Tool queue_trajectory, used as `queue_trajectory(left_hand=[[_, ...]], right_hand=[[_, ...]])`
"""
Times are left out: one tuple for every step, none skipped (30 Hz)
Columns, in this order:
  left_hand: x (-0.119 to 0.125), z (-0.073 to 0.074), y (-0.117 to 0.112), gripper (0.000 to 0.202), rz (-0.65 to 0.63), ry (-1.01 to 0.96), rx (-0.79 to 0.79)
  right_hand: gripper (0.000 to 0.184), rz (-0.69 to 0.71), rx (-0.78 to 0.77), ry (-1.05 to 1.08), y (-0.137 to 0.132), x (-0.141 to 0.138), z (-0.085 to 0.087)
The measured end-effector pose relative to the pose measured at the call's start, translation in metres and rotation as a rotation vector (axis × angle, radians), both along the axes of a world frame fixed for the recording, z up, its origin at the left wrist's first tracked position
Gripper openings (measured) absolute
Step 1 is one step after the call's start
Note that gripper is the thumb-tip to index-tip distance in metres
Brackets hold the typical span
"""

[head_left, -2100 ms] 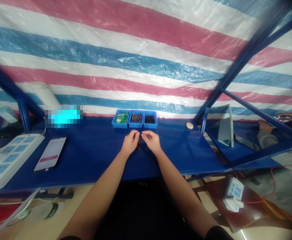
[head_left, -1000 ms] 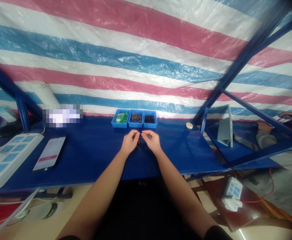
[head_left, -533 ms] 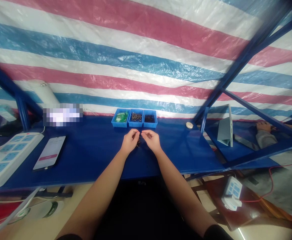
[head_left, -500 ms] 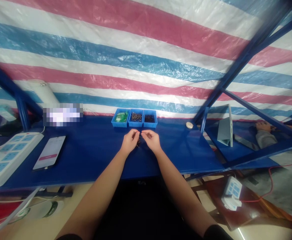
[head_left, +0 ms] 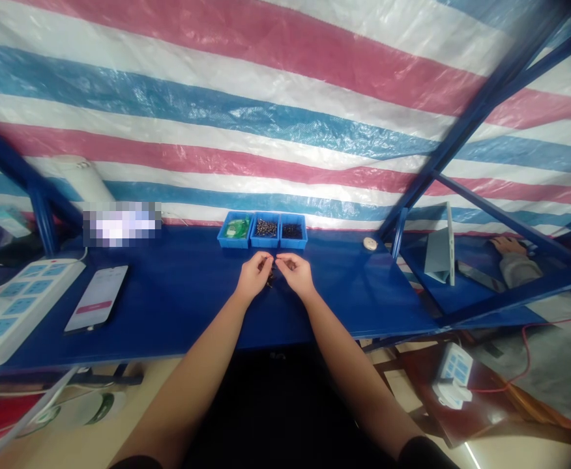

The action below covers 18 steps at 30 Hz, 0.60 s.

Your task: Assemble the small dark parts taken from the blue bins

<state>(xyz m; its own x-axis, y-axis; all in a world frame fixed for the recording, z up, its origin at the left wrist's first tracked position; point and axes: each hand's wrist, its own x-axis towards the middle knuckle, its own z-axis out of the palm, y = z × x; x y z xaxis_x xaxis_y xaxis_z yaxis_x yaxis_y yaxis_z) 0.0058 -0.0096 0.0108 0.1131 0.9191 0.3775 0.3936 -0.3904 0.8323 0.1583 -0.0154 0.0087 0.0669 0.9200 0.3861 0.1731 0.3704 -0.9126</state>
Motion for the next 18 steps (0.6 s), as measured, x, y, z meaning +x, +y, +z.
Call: queue_trajectory(left_hand=[[-0.0001,0.0003,-0.0001,0.024,0.0,0.002,0.0],[-0.0001,0.0006,-0.0002,0.024,0.0,0.004,0.001],[0.0,0.0008,-0.0004,0.025,0.001,0.006,0.002],[0.0002,0.0011,-0.0005,0.025,0.004,0.007,0.003],[0.0005,0.0012,-0.0006,0.026,0.008,0.009,0.004],[0.0007,0.0012,-0.0006,0.026,0.013,0.01,0.004],[0.001,0.001,-0.0005,0.027,0.018,0.008,0.004],[0.0012,0.0008,-0.0004,0.027,0.019,0.004,0.003],[0.0014,0.0004,-0.0002,0.028,0.018,-0.004,0.001],[0.0014,0.0,0.0,0.028,0.015,-0.014,-0.001],[0.0014,-0.0004,0.0002,0.028,0.012,-0.024,-0.003],[0.0014,-0.0008,0.0005,0.028,0.01,-0.031,-0.004],[0.0012,-0.0011,0.0007,0.028,0.009,-0.033,-0.004],[0.0011,-0.0012,0.0008,0.028,0.008,-0.031,-0.005],[0.0009,-0.0012,0.0009,0.028,0.007,-0.026,-0.005],[0.0008,-0.001,0.0008,0.027,0.005,-0.02,-0.005],[0.0006,-0.0006,0.0007,0.026,0.003,-0.013,-0.005],[0.0005,-0.0001,0.0004,0.026,0.002,-0.008,-0.005]], right_hand=[[0.028,-0.001,0.002,-0.003,-0.0001,-0.0002,-0.0003],[0.027,-0.004,0.006,-0.005,-0.0001,-0.0002,-0.0007],[0.027,-0.008,0.009,-0.007,0.0,-0.0003,-0.0011],[0.027,-0.012,0.012,-0.012,0.0001,-0.0002,-0.0015],[0.027,-0.015,0.014,-0.019,0.0004,-0.0001,-0.0019],[0.027,-0.019,0.015,-0.026,0.0006,0.0001,-0.0022],[0.027,-0.023,0.017,-0.032,0.0009,0.0002,-0.0025],[0.027,-0.024,0.019,-0.037,0.0012,0.0004,-0.0027],[0.027,-0.027,0.022,-0.039,0.0015,0.0006,-0.0029],[0.027,-0.03,0.025,-0.041,0.0017,0.0008,-0.0029],[0.027,-0.034,0.027,-0.042,0.0019,0.001,-0.003],[0.026,-0.038,0.029,-0.045,0.002,0.0011,-0.0029],[0.026,-0.042,0.029,-0.048,0.002,0.0012,-0.0028],[0.025,-0.045,0.03,-0.051,0.0019,0.0013,-0.0027],[0.025,-0.045,0.032,-0.052,0.0018,0.0012,-0.0026],[0.025,-0.045,0.035,-0.052,0.0016,0.0011,-0.0024],[0.025,-0.044,0.039,-0.05,0.0014,0.001,-0.0023],[0.025,-0.044,0.042,-0.047,0.0012,0.0008,-0.0022]])
